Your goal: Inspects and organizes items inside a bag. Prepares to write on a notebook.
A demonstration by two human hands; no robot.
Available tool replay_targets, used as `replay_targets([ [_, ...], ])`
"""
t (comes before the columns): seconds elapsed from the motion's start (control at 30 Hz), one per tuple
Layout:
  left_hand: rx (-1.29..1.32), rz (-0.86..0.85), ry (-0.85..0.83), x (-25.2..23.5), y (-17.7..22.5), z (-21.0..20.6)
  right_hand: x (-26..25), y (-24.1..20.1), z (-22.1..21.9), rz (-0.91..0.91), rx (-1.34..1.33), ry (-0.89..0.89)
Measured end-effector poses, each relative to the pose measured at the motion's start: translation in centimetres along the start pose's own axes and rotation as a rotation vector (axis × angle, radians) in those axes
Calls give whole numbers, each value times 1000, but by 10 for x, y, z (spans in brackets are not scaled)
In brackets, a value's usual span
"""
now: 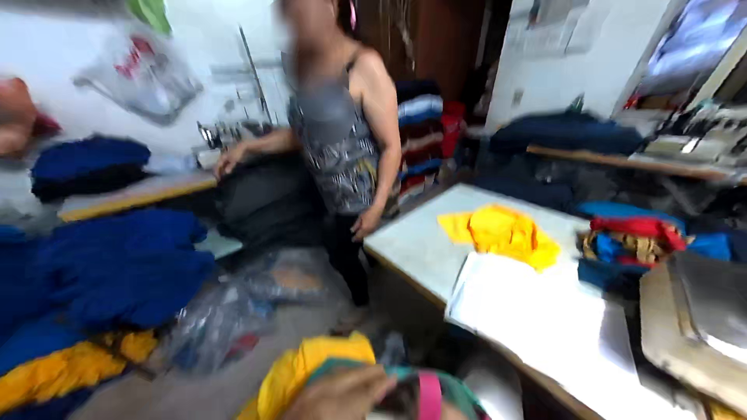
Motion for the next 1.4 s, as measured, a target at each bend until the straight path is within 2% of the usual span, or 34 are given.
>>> replay_targets([
  [0.03,-49,-10,26,4,-6,3,-2,4,-1,-138,-64,-46],
  [0.1,-186,-42,121,16,-19,2,-8,34,-11,-86,-186,13],
  [0.17,-217,-45,182,21,-27,4,-3,52,-14,-130,-433,91],
  [0.3,-179,4,168,20,-30,3,2,71,-22,-310,-829,221],
  [0.47,-165,30,150,19,-39,0,-4,76,-25,-466,-991,207],
  [0.63,-159,39,139,23,-52,6,-17,75,-35,-457,-833,53],
  [0.8,-157,97,152,31,-63,8,-13,40,-41,-140,-346,-126],
  [0.93,-164,120,141,29,-64,5,5,17,-54,71,-26,-113],
  [1.0,-165,116,136,28,-65,2,8,15,-50,110,-45,-38],
  [1.13,-170,139,128,29,-65,2,-6,47,-38,-128,-320,-9],
  [1.23,-149,111,129,31,-61,0,-16,65,-27,-235,-381,78],
  [1.33,-120,89,125,33,-60,-4,-22,71,-14,-218,-377,218],
  [1.4,-110,91,118,33,-61,-5,-24,70,-12,-209,-395,243],
])
Point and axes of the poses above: each hand's wrist, its own x-axis away from the middle knuckle, its own z-axis out of the back of the hand, y = z × x, the point moved 10 cm from there along -x, towards the middle knuckle
